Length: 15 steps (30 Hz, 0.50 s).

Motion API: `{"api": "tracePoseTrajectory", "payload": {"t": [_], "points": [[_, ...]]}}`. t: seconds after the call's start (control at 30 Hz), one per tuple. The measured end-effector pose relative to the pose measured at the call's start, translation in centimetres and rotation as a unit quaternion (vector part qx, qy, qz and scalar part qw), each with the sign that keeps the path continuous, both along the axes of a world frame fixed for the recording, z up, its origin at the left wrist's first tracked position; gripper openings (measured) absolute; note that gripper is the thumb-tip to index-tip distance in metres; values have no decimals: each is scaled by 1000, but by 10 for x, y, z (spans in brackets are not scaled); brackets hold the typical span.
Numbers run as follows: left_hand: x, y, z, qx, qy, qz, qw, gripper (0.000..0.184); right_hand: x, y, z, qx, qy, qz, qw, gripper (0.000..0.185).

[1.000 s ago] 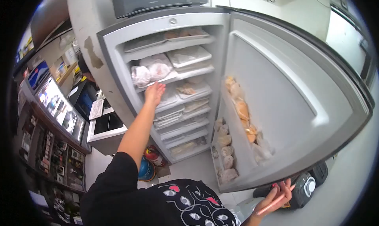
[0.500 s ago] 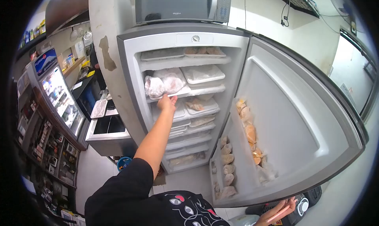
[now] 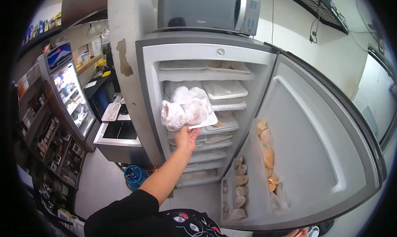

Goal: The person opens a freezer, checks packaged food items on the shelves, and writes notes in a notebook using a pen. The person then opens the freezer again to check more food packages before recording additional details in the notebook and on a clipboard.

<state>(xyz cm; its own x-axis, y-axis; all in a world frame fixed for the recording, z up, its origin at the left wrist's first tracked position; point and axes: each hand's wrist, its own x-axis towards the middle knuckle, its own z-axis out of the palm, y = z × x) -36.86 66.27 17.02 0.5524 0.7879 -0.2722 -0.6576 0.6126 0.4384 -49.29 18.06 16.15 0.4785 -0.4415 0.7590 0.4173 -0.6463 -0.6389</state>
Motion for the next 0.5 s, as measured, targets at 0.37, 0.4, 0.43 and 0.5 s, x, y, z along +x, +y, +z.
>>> {"api": "tracePoseTrajectory", "payload": {"t": [0.37,0.4,0.43,0.5], "points": [[-24,-19,13,-3,11,13,1000,21,-6,4,17,-83,46,-38,995,37],[-27,-19,13,-6,12,14,1000,21,-7,5,20,-69,48,-25,996,38],[-32,-19,12,-2,10,11,1000,21,-9,8,24,-55,51,-12,997,39],[-41,-18,9,6,8,5,1000,21,-11,8,22,-38,56,8,998,41]]}}
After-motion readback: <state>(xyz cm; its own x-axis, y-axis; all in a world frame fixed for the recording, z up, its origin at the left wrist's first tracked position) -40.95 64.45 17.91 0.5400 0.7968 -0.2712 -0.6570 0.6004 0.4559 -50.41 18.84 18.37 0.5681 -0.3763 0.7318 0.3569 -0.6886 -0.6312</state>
